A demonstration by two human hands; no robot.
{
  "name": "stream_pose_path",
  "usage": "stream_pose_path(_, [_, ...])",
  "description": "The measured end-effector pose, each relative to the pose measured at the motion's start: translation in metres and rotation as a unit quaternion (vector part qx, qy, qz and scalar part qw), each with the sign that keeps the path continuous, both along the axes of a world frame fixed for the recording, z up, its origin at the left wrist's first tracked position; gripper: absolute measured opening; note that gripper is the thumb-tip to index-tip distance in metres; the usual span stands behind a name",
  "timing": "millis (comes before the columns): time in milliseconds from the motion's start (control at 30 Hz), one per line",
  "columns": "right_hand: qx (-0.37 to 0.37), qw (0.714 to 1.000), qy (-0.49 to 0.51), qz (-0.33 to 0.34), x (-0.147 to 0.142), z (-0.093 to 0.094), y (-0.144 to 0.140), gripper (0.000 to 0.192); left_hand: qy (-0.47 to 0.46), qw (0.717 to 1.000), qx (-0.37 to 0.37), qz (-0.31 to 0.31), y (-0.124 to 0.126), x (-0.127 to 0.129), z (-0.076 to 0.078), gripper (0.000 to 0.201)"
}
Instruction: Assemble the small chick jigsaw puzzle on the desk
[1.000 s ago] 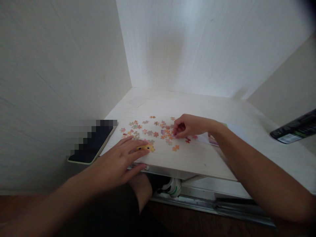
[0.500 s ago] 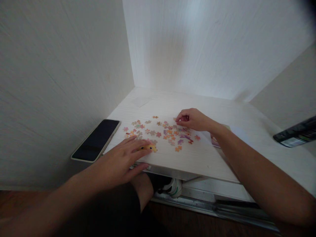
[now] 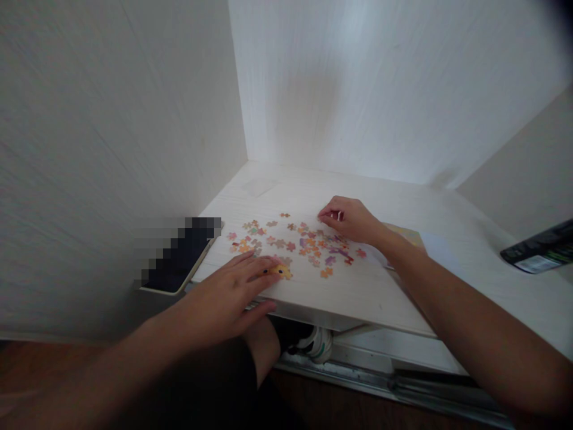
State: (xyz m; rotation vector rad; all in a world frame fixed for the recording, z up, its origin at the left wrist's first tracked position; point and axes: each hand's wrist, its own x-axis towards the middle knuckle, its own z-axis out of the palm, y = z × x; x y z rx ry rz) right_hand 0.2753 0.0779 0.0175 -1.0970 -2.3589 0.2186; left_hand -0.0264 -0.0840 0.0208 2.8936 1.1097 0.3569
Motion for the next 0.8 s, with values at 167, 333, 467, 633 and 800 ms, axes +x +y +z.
stream_pose_path(167, [-0.003,1.0,-0.014,0.02,-0.001,-0.002,-0.002,0.017,0.008,1.0,-0.027,0.006,-0.004,0.004,-0.001,0.047])
stream_pose_path(333, [-0.014,0.999,-0.027,0.022,-0.002,-0.005,-0.001,0.019,0.001,0.999,-0.053,0.005,-0.006,0.008,-0.006,0.056])
stream_pose_path(467, [-0.016,0.999,-0.028,0.026,-0.003,-0.008,-0.001,0.019,0.012,0.998,-0.064,-0.009,-0.007,0.014,-0.008,0.064])
stream_pose_path(633, [-0.03,0.999,-0.008,0.017,-0.005,-0.01,-0.001,0.02,0.021,0.998,-0.052,-0.015,-0.008,0.016,-0.008,0.067])
stream_pose_path(800, [-0.037,0.999,0.004,0.017,-0.009,-0.01,-0.005,0.019,-0.024,0.999,0.0,0.031,-0.006,0.01,0.004,0.036])
